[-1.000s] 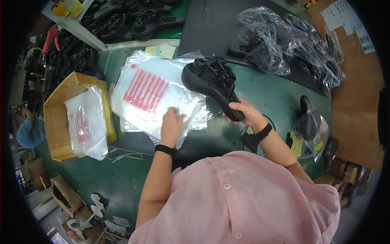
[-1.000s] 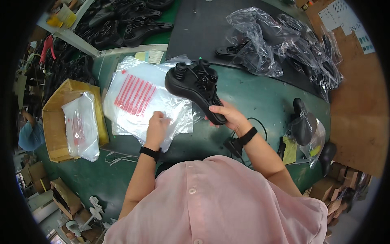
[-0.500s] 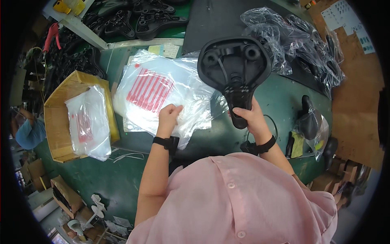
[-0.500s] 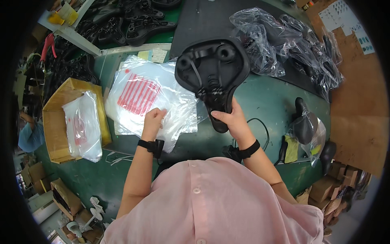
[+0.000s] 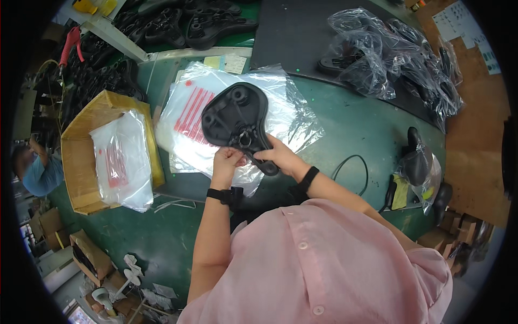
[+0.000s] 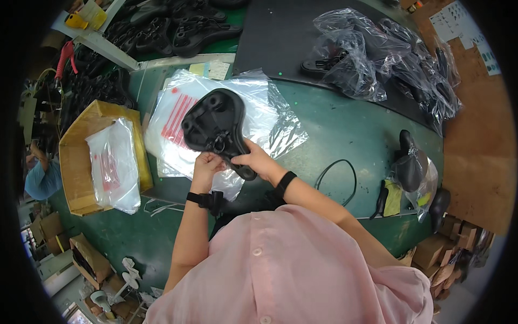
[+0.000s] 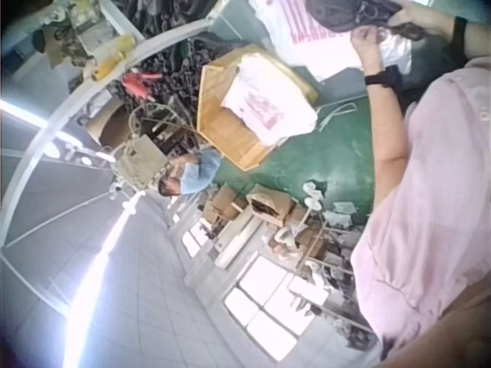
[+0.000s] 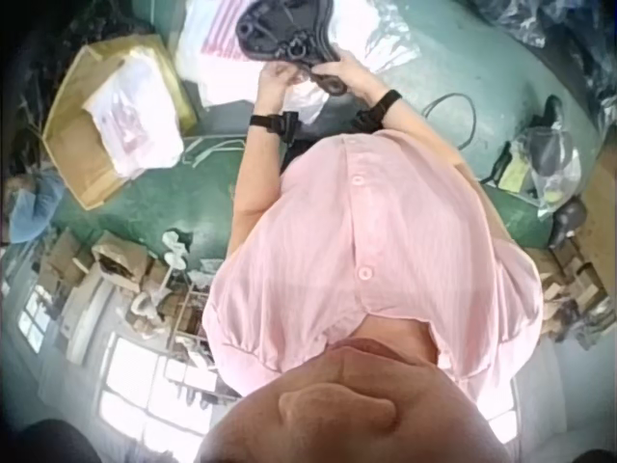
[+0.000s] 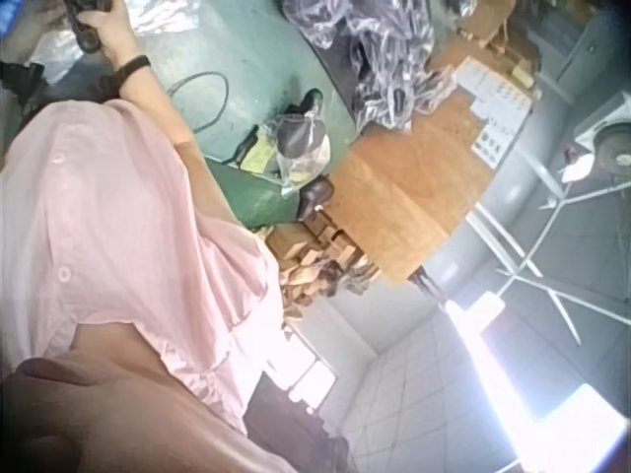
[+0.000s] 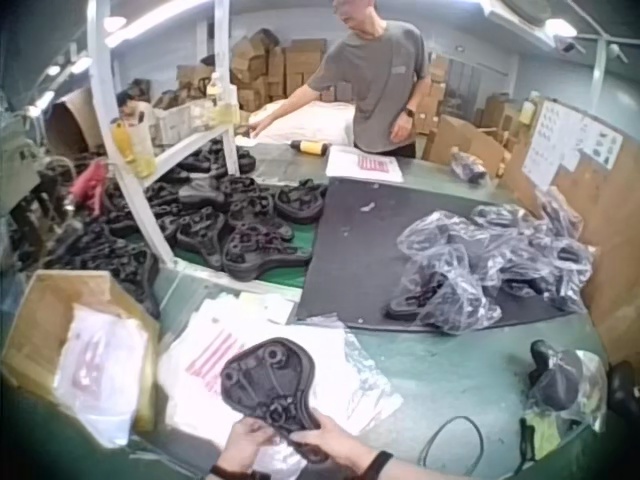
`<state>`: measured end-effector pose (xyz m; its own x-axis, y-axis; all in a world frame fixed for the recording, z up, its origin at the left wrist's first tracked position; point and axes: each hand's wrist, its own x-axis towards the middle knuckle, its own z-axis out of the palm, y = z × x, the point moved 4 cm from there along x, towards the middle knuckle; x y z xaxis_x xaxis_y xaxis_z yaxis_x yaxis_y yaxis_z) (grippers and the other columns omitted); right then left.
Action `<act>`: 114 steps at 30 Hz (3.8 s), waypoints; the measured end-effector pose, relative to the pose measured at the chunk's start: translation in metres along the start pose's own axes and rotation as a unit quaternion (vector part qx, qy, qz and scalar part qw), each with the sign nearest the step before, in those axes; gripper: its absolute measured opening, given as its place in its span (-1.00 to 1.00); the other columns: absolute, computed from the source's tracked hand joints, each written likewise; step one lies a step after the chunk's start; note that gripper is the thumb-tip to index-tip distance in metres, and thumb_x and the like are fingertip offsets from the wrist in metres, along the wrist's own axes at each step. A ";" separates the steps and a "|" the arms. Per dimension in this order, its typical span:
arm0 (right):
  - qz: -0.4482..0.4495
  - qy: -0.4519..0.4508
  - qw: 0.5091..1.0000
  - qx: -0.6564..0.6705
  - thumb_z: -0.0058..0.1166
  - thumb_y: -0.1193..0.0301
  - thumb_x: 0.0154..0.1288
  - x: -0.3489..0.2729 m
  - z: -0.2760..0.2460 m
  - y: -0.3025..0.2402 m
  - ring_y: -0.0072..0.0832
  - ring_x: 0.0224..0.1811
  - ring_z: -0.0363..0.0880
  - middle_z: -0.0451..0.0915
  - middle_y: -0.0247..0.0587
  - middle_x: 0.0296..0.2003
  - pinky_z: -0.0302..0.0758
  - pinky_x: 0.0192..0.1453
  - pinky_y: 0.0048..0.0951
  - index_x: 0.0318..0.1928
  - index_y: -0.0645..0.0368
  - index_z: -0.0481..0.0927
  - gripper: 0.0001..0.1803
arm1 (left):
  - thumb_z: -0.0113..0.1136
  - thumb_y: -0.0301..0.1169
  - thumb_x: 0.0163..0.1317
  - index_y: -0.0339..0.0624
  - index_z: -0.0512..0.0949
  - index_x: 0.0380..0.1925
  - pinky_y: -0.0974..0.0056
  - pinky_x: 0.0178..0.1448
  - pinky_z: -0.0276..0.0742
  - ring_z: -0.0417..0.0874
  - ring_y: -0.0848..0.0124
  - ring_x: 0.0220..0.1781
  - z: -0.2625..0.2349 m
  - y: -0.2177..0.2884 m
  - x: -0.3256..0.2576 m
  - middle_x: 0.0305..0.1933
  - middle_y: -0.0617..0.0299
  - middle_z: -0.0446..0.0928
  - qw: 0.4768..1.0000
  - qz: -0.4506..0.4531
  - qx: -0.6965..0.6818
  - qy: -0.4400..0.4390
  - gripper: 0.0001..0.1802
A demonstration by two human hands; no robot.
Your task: The person repeatedly picks up black bicycle seats from a green workbench, places them into clear plastic bags, and sets the packaged items aside. The process is repeated for multiple seats throughout the clip.
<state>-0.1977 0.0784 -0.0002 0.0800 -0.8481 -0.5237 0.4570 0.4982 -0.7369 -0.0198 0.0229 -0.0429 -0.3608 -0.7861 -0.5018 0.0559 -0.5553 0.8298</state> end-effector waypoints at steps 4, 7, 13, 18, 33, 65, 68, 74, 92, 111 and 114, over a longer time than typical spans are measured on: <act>-0.030 0.052 0.998 -0.002 0.23 0.55 0.05 0.019 -0.035 0.020 -0.43 -0.10 0.55 0.56 -0.13 -0.07 0.47 0.03 -0.43 0.20 0.38 0.31 -0.34 | 0.13 -0.46 0.30 -0.18 0.48 -0.36 0.43 -0.14 0.52 0.53 0.55 -0.33 -0.052 0.028 -0.004 -0.34 0.29 0.53 0.978 0.093 -0.172 0.075 -0.93; -0.134 0.094 0.982 -0.091 0.26 0.53 0.02 0.008 -0.051 -0.001 -0.41 -0.07 0.54 0.56 -0.11 -0.07 0.43 0.09 -0.45 0.20 0.35 0.30 -0.31 | 0.09 -0.40 0.35 -0.18 0.49 -0.27 0.48 -0.24 0.51 0.48 0.59 -0.37 -0.085 0.056 -0.015 -0.34 0.35 0.48 0.934 0.085 -0.327 0.114 -0.91; -0.273 0.126 0.882 -0.363 0.28 0.53 -0.05 -0.056 -0.018 -0.075 -0.27 -0.02 0.58 0.55 -0.02 -0.04 0.46 0.08 -0.38 0.18 0.22 0.31 -0.29 | 0.12 -0.29 0.35 -0.23 0.58 -0.21 0.53 -0.41 0.32 0.38 0.63 -0.51 -0.049 0.083 -0.030 -0.53 0.43 0.39 0.985 0.090 -0.042 0.143 -0.77; -0.337 0.031 0.772 -0.537 0.24 0.57 -0.13 -0.056 0.018 -0.060 -0.09 0.00 0.51 0.50 -0.05 -0.06 0.51 -0.01 -0.20 0.14 0.07 0.37 -0.29 | 0.09 -0.36 0.35 -0.31 0.61 -0.11 0.48 -0.30 0.45 0.54 0.59 -0.40 -0.038 0.084 -0.023 -0.41 0.29 0.59 0.967 0.150 -0.139 0.150 -0.74; -0.059 0.015 0.998 -0.011 0.20 0.41 0.13 -0.031 0.007 -0.023 -0.45 0.01 0.50 0.53 -0.14 0.00 0.41 0.15 -0.45 0.29 0.31 0.25 -0.29 | 0.05 -0.35 0.25 -0.01 0.52 0.03 0.21 -0.43 0.52 0.63 0.28 -0.46 0.150 0.094 -0.139 -0.45 0.19 0.59 0.751 0.437 0.382 -0.314 -0.67; -0.081 0.078 0.609 -0.785 0.28 0.20 -0.18 0.308 -0.019 -0.284 -0.02 0.17 0.45 0.49 0.26 0.04 0.44 0.20 -0.21 0.06 0.34 0.46 -0.26 | 0.28 -0.56 0.05 -0.28 0.47 -0.43 0.35 -0.42 0.36 0.43 0.47 -0.54 0.017 0.032 0.010 -0.55 0.22 0.42 0.935 0.094 0.336 0.055 -0.85; -0.097 0.076 0.685 -0.718 0.36 0.04 -0.12 0.285 -0.034 -0.250 -0.14 0.02 0.57 0.54 0.22 -0.01 0.49 0.09 -0.30 0.10 0.52 0.38 -0.09 | 0.25 -0.55 0.08 -0.30 0.53 -0.31 0.40 -0.40 0.41 0.48 0.50 -0.51 0.016 0.030 0.010 -0.50 0.20 0.49 0.976 0.021 0.209 0.060 -0.84; -0.126 -0.048 0.957 -0.257 0.34 0.18 0.05 0.106 -0.028 -0.206 -0.51 -0.01 0.51 0.56 -0.13 -0.04 0.43 0.11 -0.52 0.15 0.39 0.38 -0.25 | 0.12 -0.46 0.26 -0.27 0.56 -0.26 0.47 -0.44 0.41 0.49 0.58 -0.51 0.013 0.016 0.011 -0.48 0.30 0.51 0.992 -0.046 0.113 0.013 -0.88; -0.292 0.067 0.661 -0.688 0.26 0.58 -0.19 -0.079 -0.019 -0.058 -0.14 -0.13 0.51 0.47 -0.11 -0.24 0.51 -0.14 -0.21 0.12 0.06 0.39 -0.27 | 0.06 -0.33 0.38 -0.30 0.63 -0.21 0.46 -0.61 0.21 0.31 0.68 -0.67 0.018 0.083 -0.034 -0.63 0.46 0.42 0.958 0.216 -0.015 0.189 -0.74; -0.175 0.180 0.953 -0.170 0.27 0.31 0.11 -0.075 -0.065 -0.099 -0.37 0.08 0.40 0.45 -0.10 0.05 0.36 0.18 -0.33 0.29 0.35 0.22 -0.21 | 0.17 -0.43 0.26 -0.19 0.65 -0.21 0.32 -0.29 0.55 0.67 0.36 -0.39 0.202 0.075 -0.091 -0.29 0.16 0.67 0.885 0.282 0.183 -0.322 -0.84; -0.192 0.248 0.949 -0.039 0.28 0.40 0.10 -0.067 -0.115 -0.104 -0.43 0.07 0.39 0.42 -0.17 0.06 0.38 0.16 -0.35 0.27 0.31 0.25 -0.26 | 0.14 -0.47 0.28 -0.18 0.65 -0.16 0.39 -0.18 0.55 0.68 0.49 -0.29 0.165 0.086 -0.064 -0.28 0.18 0.69 0.917 0.138 0.208 -0.312 -0.82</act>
<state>-0.3524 0.1038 0.0626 -0.5145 -0.7903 -0.3328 0.3004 0.1974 -0.9332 -0.1453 0.0704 0.1013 -0.8554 -0.5014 -0.1297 -0.0882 -0.1056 0.9905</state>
